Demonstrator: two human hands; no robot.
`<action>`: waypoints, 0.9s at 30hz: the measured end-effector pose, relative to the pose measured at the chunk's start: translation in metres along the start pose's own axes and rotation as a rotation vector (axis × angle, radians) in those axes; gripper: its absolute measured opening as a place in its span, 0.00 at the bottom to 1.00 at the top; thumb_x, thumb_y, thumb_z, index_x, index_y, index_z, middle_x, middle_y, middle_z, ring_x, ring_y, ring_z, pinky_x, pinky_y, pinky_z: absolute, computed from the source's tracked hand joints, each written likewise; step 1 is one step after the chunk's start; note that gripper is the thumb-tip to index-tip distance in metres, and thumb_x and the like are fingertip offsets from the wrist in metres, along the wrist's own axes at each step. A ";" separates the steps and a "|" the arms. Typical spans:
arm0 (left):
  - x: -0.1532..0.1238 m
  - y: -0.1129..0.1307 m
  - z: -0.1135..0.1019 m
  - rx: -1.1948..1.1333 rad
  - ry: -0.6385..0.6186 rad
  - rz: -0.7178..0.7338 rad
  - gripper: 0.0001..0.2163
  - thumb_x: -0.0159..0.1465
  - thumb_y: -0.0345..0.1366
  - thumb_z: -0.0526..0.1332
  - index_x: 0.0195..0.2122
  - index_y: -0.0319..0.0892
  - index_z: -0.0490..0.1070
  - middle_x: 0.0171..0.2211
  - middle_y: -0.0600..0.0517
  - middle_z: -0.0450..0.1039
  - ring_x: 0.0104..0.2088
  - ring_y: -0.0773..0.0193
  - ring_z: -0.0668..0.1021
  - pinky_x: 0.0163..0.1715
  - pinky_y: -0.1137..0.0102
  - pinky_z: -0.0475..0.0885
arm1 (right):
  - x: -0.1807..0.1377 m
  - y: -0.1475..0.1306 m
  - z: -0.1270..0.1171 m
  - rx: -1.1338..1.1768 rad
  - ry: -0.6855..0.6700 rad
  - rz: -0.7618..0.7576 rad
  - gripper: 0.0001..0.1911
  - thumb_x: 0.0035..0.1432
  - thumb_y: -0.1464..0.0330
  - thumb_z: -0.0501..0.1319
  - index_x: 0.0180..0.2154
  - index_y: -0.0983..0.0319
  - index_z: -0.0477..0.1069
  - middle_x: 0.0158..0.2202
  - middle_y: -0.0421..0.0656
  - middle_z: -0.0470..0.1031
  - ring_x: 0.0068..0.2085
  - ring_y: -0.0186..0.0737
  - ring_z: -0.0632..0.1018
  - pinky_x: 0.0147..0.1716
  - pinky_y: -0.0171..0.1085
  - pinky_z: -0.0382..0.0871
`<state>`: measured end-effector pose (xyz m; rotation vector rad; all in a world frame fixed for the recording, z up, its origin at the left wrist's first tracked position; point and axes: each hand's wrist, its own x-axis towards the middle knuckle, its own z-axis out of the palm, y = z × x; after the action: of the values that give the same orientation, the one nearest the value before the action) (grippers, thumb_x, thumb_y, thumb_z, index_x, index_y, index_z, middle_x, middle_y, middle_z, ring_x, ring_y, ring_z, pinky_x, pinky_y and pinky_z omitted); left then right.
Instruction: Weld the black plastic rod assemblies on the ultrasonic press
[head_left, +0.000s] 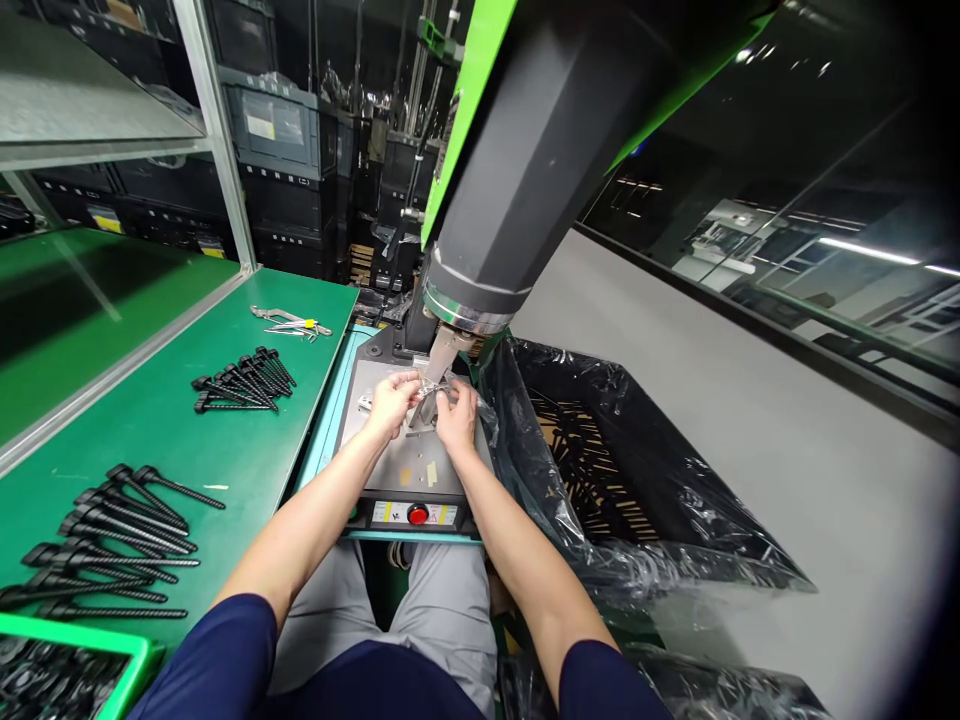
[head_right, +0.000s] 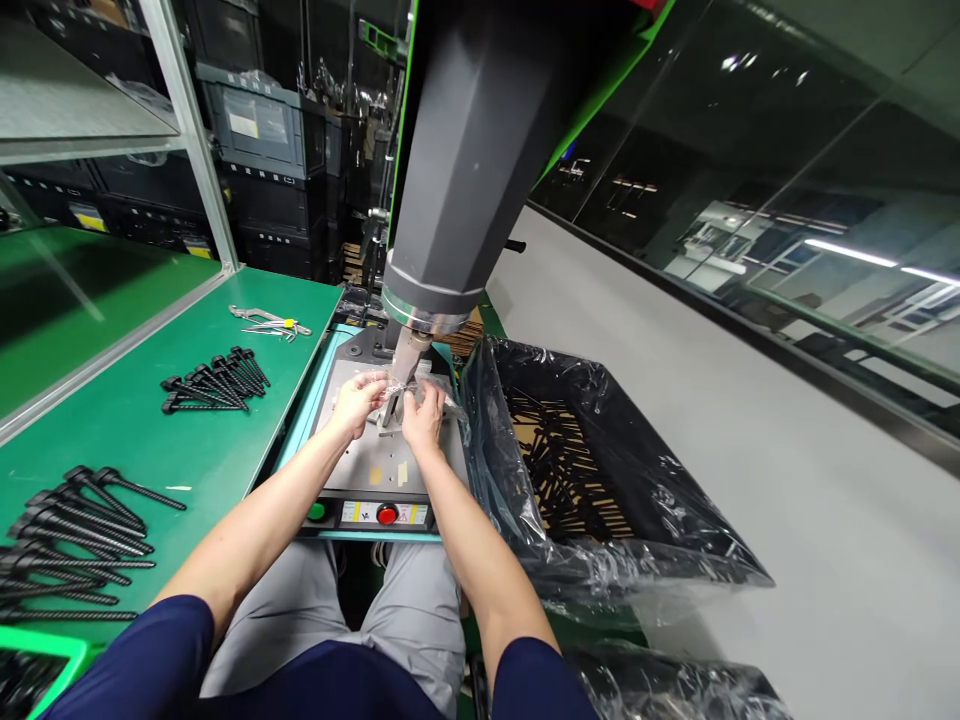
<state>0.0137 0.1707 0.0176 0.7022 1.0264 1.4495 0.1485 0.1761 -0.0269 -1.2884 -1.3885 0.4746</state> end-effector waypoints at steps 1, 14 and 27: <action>0.001 0.002 0.001 -0.004 -0.006 0.001 0.14 0.50 0.32 0.69 0.38 0.36 0.74 0.26 0.52 0.75 0.21 0.72 0.73 0.22 0.77 0.65 | 0.006 0.000 0.000 -0.020 -0.015 -0.021 0.21 0.58 0.62 0.58 0.52 0.61 0.68 0.56 0.54 0.65 0.51 0.46 0.71 0.48 0.45 0.71; 0.014 0.018 -0.001 -0.034 0.014 0.012 0.17 0.50 0.32 0.69 0.42 0.36 0.74 0.27 0.52 0.74 0.22 0.73 0.71 0.23 0.76 0.64 | 0.048 -0.011 -0.004 -0.013 -0.187 -0.104 0.17 0.57 0.59 0.61 0.44 0.62 0.75 0.48 0.49 0.77 0.49 0.49 0.75 0.54 0.48 0.66; -0.019 -0.026 -0.042 0.104 0.082 0.024 0.19 0.48 0.33 0.65 0.43 0.36 0.74 0.22 0.56 0.70 0.21 0.72 0.69 0.23 0.76 0.63 | -0.058 -0.063 -0.058 0.139 -0.255 -0.166 0.14 0.51 0.60 0.71 0.39 0.56 0.76 0.41 0.44 0.78 0.43 0.45 0.77 0.50 0.44 0.70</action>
<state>-0.0087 0.1421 -0.0218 0.7370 1.1670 1.4638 0.1599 0.0835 0.0183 -1.0159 -1.6297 0.6263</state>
